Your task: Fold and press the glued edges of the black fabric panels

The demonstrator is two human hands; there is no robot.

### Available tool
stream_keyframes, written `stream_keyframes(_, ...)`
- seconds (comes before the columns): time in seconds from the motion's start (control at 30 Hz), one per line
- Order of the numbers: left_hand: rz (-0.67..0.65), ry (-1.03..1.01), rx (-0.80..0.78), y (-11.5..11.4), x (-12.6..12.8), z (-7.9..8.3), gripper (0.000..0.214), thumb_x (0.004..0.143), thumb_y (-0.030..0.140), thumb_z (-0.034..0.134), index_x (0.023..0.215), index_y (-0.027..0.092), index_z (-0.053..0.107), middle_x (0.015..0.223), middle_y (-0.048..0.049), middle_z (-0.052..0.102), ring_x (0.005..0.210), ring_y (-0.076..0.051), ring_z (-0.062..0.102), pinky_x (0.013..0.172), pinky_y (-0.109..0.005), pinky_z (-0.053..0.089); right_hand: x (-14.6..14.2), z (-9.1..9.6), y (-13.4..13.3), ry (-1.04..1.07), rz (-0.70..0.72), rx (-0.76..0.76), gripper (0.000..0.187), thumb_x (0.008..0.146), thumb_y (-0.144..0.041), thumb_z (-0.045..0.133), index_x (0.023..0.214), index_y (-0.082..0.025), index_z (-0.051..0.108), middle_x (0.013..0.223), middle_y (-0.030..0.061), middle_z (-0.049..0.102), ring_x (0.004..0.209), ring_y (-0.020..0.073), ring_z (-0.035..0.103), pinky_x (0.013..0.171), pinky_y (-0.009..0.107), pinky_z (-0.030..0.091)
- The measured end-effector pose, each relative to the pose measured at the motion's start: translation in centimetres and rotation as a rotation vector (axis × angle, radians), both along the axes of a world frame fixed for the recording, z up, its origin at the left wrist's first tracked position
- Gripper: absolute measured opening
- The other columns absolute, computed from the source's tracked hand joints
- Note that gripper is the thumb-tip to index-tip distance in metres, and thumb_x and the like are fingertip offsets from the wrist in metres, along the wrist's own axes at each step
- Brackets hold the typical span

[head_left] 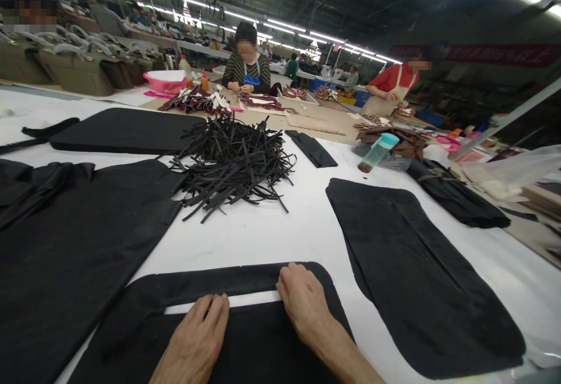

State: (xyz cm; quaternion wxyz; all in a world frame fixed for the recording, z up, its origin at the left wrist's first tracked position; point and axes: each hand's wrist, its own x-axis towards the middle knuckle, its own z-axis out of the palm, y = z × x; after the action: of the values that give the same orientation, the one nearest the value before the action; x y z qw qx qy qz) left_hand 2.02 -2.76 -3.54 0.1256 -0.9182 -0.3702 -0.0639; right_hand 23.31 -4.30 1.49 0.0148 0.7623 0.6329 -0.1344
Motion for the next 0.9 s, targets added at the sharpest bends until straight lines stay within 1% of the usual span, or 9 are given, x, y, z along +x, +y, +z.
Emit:
stream_keyframes(0.17,-0.001,0.045,0.028,-0.2,0.5,0.4,0.053,0.074,0.0,0.045,0.122,0.021,0.055,0.097,-0.0066,0.059,0.093,-0.023,0.052,0.084,-0.036,0.048,-0.1,0.0,0.7,-0.011,-0.013,-0.031,0.021,0.088,-0.015,0.044,0.083,-0.016,0.064,0.09,0.0088,0.064,0.085,0.0253,0.057,0.07,0.034,0.036)
stream_keyframes(0.37,0.032,0.11,-0.007,-0.2,1.8,0.7,0.053,0.074,0.002,0.047,0.123,0.022,0.055,0.094,-0.0071,0.058,0.086,-0.023,0.053,0.081,-0.038,0.047,0.2,0.4,0.9,0.001,-0.012,-0.05,0.021,0.088,-0.016,0.045,0.082,-0.016,0.065,0.087,0.0084,0.066,0.083,0.0233,0.059,0.068,0.032,0.036)
stream_keyframes(0.5,0.048,0.199,-0.01,-0.3,3.1,1.5,0.061,0.076,0.002,0.046,0.13,0.031,0.046,0.092,-0.0079,0.058,0.079,-0.024,0.056,0.068,-0.037,0.047,0.3,0.2,0.9,0.019,-0.022,-0.037,0.02,0.087,-0.014,0.045,0.08,-0.017,0.064,0.086,0.0066,0.066,0.083,0.0211,0.06,0.069,0.029,0.037)
stream_keyframes(0.6,0.057,0.286,-0.011,-0.3,4.2,2.1,0.067,0.08,0.004,0.044,0.135,0.041,0.034,0.081,-0.0067,0.059,0.068,-0.023,0.057,0.059,-0.035,0.045,0.4,-0.2,0.8,0.03,-0.028,-0.018,0.021,0.086,-0.014,0.044,0.081,-0.017,0.064,0.086,0.0071,0.066,0.083,0.0207,0.06,0.069,0.029,0.037)
stream_keyframes(0.67,0.056,0.307,-0.02,-0.3,4.9,2.3,0.065,0.082,0.007,0.042,0.135,0.043,0.031,0.074,-0.0057,0.058,0.062,-0.023,0.057,0.055,-0.034,0.044,0.5,-0.3,0.7,0.041,-0.027,-0.008,0.02,0.086,-0.015,0.045,0.081,-0.017,0.064,0.087,0.0073,0.066,0.084,0.021,0.06,0.07,0.029,0.037)
stream_keyframes(0.73,0.015,0.254,-0.013,-0.2,5.7,2.3,0.057,0.082,0.009,0.043,0.132,0.036,0.041,0.081,-0.0086,0.061,0.069,-0.025,0.058,0.06,-0.038,0.047,0.6,-0.2,0.6,0.056,-0.023,-0.004,0.019,0.086,-0.015,0.046,0.081,-0.017,0.064,0.087,0.007,0.066,0.084,0.0213,0.06,0.07,0.029,0.037)
stream_keyframes(0.8,-0.053,0.154,0.004,-0.3,6.6,1.8,0.046,0.08,0.01,0.044,0.123,0.021,0.055,0.097,-0.0125,0.062,0.086,-0.026,0.057,0.074,-0.041,0.048,0.6,0.1,0.6,0.071,-0.022,-0.002,0.017,0.085,-0.015,0.047,0.082,-0.017,0.064,0.087,0.0068,0.066,0.084,0.0216,0.06,0.069,0.029,0.037)
stream_keyframes(0.83,-0.085,0.109,0.009,-0.3,7.0,1.4,0.042,0.079,0.009,0.045,0.118,0.016,0.059,0.103,-0.0127,0.061,0.093,-0.026,0.056,0.08,-0.039,0.048,0.6,0.2,0.6,0.079,-0.022,-0.003,0.017,0.085,-0.015,0.048,0.082,-0.017,0.064,0.087,0.0069,0.066,0.084,0.0217,0.059,0.069,0.029,0.037)
stream_keyframes(0.9,-0.139,0.06,0.016,-0.4,7.5,0.5,0.041,0.077,0.005,0.043,0.114,0.012,0.061,0.109,-0.0107,0.06,0.097,-0.024,0.054,0.083,-0.034,0.048,0.5,0.4,0.6,0.093,-0.026,-0.007,0.016,0.085,-0.015,0.048,0.082,-0.016,0.064,0.087,0.0075,0.065,0.084,0.0219,0.059,0.069,0.029,0.037)
